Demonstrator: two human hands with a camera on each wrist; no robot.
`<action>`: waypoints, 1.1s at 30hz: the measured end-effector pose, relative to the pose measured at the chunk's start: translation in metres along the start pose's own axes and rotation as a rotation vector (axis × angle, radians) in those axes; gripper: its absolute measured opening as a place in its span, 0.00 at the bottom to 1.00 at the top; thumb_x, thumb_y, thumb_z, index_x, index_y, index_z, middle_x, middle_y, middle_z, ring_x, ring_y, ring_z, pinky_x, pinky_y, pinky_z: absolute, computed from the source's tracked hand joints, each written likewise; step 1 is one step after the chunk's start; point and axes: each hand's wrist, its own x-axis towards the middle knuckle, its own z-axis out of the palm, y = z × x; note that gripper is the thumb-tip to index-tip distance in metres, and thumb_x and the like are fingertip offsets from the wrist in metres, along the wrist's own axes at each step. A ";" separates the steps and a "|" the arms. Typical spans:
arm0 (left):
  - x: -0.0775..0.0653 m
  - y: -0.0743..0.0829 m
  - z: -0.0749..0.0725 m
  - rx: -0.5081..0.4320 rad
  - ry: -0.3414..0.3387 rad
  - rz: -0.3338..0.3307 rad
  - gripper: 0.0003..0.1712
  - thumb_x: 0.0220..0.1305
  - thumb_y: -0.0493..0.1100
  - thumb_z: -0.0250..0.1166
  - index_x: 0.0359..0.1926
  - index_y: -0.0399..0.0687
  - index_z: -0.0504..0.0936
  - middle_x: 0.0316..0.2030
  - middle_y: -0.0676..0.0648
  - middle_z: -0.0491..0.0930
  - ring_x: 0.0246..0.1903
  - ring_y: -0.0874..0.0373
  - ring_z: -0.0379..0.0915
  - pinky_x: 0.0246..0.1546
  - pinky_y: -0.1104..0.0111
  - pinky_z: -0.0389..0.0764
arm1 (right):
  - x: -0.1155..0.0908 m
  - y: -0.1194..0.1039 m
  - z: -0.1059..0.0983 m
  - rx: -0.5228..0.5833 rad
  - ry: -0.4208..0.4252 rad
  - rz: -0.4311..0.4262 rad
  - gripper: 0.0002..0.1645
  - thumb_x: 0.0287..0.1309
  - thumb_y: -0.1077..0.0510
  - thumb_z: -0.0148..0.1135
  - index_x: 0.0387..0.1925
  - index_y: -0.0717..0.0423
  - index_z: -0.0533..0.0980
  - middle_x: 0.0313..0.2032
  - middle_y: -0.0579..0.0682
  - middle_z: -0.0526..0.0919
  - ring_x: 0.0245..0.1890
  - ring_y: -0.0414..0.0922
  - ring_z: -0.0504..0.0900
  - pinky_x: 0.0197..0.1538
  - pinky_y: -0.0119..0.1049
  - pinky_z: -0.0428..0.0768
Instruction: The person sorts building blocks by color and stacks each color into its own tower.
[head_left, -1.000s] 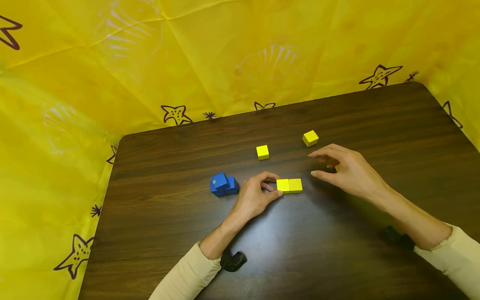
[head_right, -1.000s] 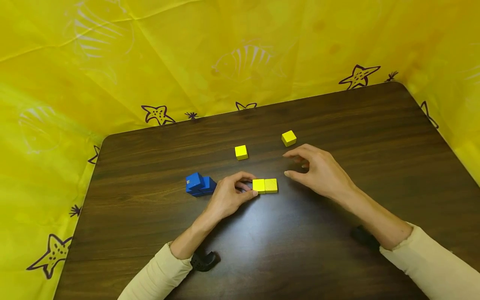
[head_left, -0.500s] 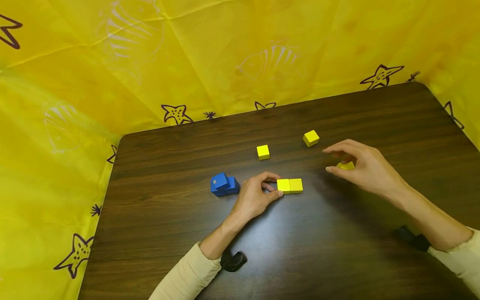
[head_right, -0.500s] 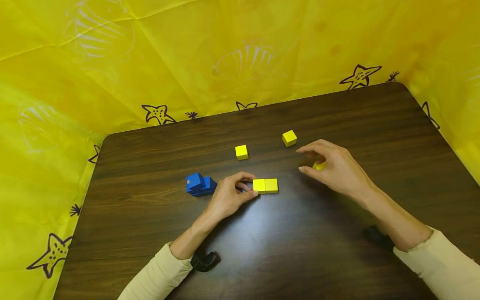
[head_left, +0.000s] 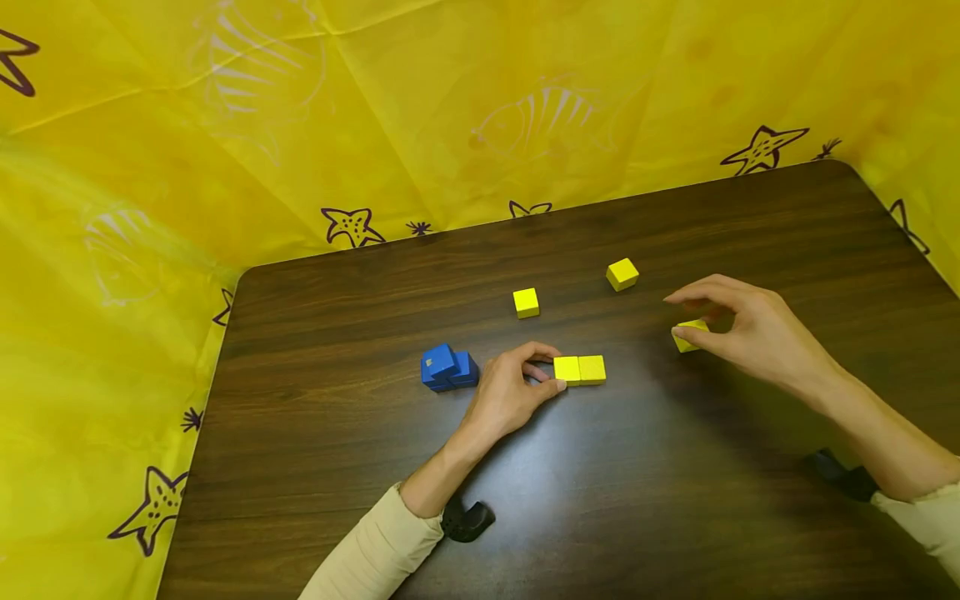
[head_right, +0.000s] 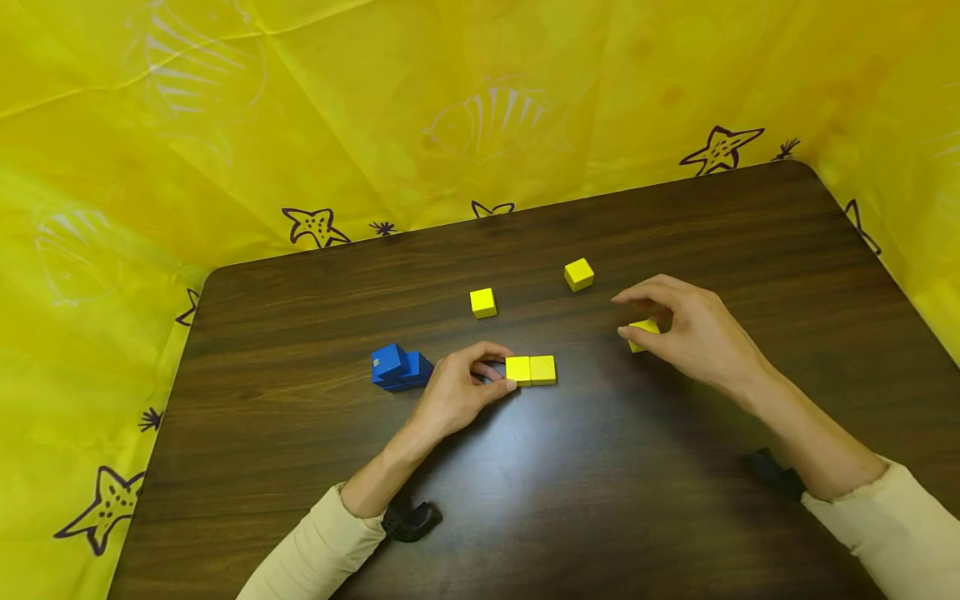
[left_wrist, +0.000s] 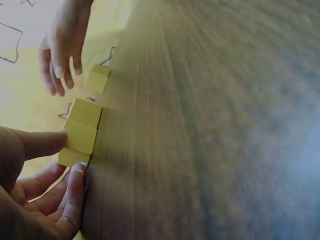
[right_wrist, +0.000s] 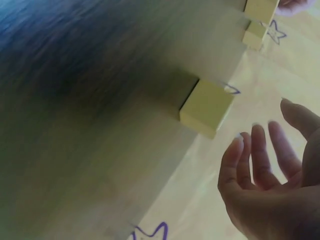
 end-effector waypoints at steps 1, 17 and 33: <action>0.000 0.000 0.000 -0.002 -0.002 -0.005 0.19 0.57 0.43 0.75 0.51 0.54 0.84 0.44 0.55 0.86 0.32 0.68 0.81 0.38 0.70 0.79 | -0.001 0.002 -0.001 -0.002 -0.004 0.007 0.24 0.52 0.59 0.77 0.51 0.43 0.82 0.48 0.40 0.83 0.36 0.37 0.80 0.31 0.23 0.72; 0.001 -0.001 0.000 -0.015 -0.010 -0.011 0.19 0.58 0.43 0.75 0.51 0.54 0.84 0.44 0.55 0.85 0.33 0.67 0.81 0.37 0.70 0.79 | -0.008 0.029 -0.010 -0.034 -0.086 0.079 0.25 0.54 0.56 0.76 0.55 0.45 0.81 0.51 0.45 0.82 0.38 0.36 0.79 0.39 0.17 0.72; 0.001 -0.001 0.000 -0.011 0.000 0.005 0.19 0.57 0.42 0.76 0.50 0.52 0.85 0.44 0.54 0.85 0.33 0.66 0.81 0.37 0.69 0.79 | -0.008 0.033 -0.005 -0.041 -0.136 0.238 0.24 0.52 0.45 0.77 0.49 0.48 0.82 0.38 0.47 0.85 0.36 0.38 0.80 0.34 0.21 0.70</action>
